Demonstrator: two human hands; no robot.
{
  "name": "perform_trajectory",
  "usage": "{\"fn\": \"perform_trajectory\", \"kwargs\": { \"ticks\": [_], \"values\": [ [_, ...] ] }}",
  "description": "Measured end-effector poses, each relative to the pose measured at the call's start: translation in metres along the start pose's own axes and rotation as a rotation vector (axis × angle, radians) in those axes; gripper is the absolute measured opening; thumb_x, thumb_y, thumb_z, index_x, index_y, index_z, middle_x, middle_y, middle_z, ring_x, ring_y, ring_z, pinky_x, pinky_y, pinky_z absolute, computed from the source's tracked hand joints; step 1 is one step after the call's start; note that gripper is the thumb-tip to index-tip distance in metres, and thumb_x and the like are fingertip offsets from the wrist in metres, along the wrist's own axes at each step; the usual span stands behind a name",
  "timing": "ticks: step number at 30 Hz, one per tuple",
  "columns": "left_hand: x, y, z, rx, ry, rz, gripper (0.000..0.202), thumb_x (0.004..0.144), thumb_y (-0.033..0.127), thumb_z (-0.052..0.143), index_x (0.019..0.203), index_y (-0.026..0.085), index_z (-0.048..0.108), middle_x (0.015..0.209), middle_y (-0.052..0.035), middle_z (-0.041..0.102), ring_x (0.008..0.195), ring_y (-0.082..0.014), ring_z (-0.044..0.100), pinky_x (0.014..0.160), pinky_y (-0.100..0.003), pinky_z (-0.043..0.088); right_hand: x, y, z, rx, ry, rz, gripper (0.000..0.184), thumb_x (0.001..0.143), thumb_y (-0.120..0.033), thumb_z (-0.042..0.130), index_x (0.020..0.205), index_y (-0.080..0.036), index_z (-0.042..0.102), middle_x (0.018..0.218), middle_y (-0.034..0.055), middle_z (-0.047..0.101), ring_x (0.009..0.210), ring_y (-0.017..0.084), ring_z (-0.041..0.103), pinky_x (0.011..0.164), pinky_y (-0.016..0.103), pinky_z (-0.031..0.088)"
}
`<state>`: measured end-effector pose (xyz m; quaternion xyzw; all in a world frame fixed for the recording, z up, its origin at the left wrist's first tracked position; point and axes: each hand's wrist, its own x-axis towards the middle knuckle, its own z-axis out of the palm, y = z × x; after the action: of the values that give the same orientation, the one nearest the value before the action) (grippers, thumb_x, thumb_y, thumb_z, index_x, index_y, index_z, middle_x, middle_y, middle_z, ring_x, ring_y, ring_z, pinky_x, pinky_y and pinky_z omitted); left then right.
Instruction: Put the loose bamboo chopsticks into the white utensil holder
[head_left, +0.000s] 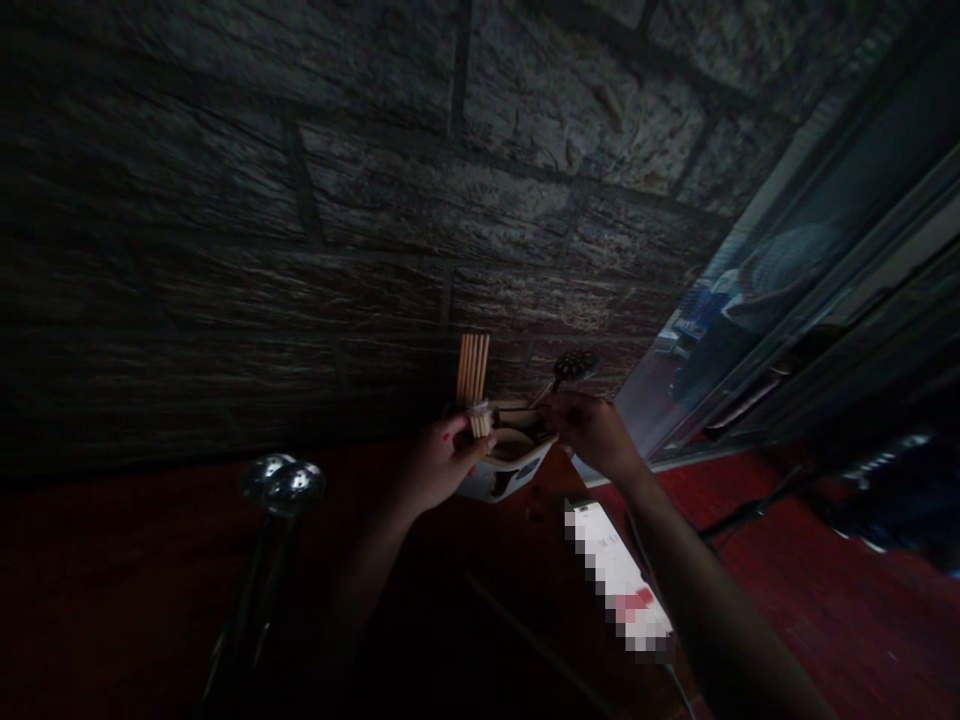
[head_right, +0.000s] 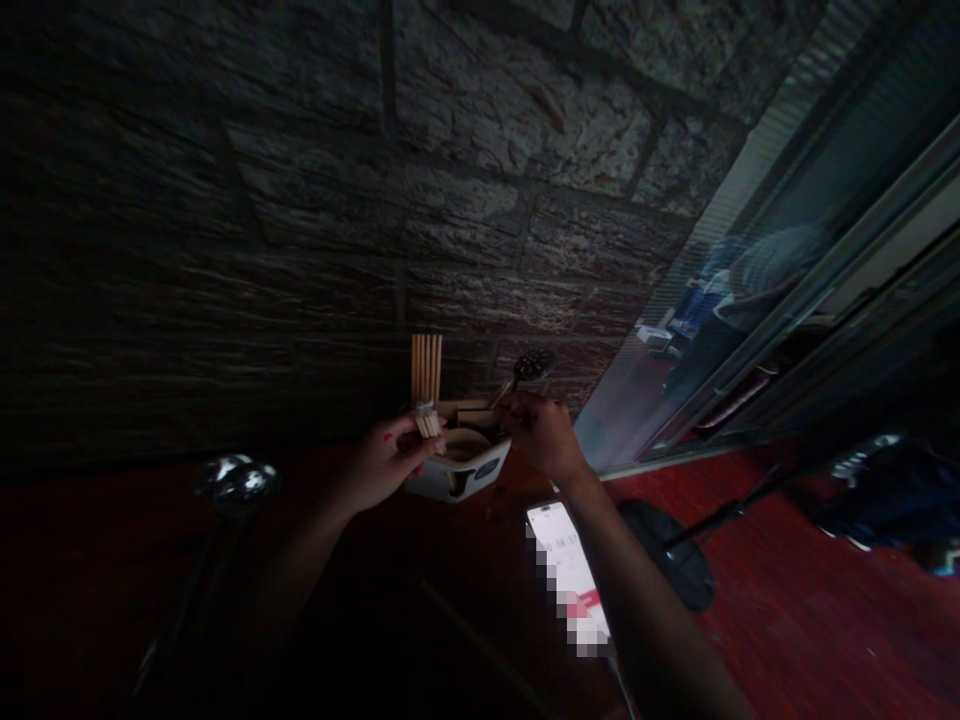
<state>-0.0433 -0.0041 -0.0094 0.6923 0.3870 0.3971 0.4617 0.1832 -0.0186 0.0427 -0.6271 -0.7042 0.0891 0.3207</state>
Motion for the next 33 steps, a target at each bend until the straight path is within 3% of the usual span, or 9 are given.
{"fn": "perform_trajectory", "kwargs": {
  "ticks": [4, 12, 18, 25, 33],
  "values": [
    [0.001, -0.001, 0.000, 0.000, 0.011, -0.002, 0.041, 0.084, 0.044, 0.059, 0.113, 0.016, 0.064, 0.068, -0.0018, 0.063, 0.051, -0.0120, 0.053, 0.047, -0.023, 0.040, 0.001, -0.002, -0.002, -0.127, 0.072, 0.002, 0.035, 0.086, -0.029, 0.056, 0.119, -0.017, 0.062, 0.074, 0.0047, 0.074, 0.066, 0.018, 0.069, 0.060, 0.024, 0.047],
    [-0.001, 0.001, -0.001, 0.006, 0.003, 0.008, 0.040, 0.085, 0.043, 0.058, 0.113, 0.015, 0.064, 0.072, -0.0035, 0.065, 0.052, -0.0122, 0.054, 0.049, -0.024, 0.042, 0.019, -0.003, 0.004, -0.292, 0.079, -0.067, 0.039, 0.088, -0.024, 0.051, 0.126, -0.016, 0.057, 0.088, 0.0079, 0.076, 0.082, 0.024, 0.072, 0.076, 0.032, 0.050],
    [0.000, -0.001, -0.003, 0.020, 0.018, 0.055, 0.041, 0.085, 0.044, 0.058, 0.113, 0.015, 0.065, 0.078, -0.0062, 0.068, 0.055, -0.0129, 0.055, 0.050, -0.024, 0.043, 0.023, -0.006, 0.000, -0.434, 0.019, -0.041, 0.030, 0.087, -0.023, 0.054, 0.115, -0.019, 0.065, 0.089, 0.0104, 0.075, 0.086, 0.026, 0.070, 0.077, 0.032, 0.050],
    [0.000, -0.006, -0.001, 0.000, -0.001, 0.026, 0.041, 0.085, 0.044, 0.059, 0.113, 0.014, 0.063, 0.066, -0.0019, 0.063, 0.050, -0.0115, 0.053, 0.048, -0.023, 0.040, 0.031, -0.017, -0.010, -0.541, -0.161, 0.016, 0.027, 0.088, -0.021, 0.052, 0.110, -0.018, 0.067, 0.099, 0.0133, 0.072, 0.080, 0.024, 0.070, 0.070, 0.030, 0.049],
    [0.001, -0.009, -0.001, -0.030, -0.009, 0.026, 0.045, 0.085, 0.045, 0.059, 0.118, 0.015, 0.062, 0.070, -0.0027, 0.063, 0.050, -0.0112, 0.052, 0.047, -0.023, 0.040, 0.037, -0.028, -0.015, -0.382, -0.216, 0.037, 0.020, 0.087, -0.018, 0.053, 0.097, -0.018, 0.070, 0.075, 0.0082, 0.071, 0.059, 0.018, 0.067, 0.058, 0.025, 0.045]
  ]
}}
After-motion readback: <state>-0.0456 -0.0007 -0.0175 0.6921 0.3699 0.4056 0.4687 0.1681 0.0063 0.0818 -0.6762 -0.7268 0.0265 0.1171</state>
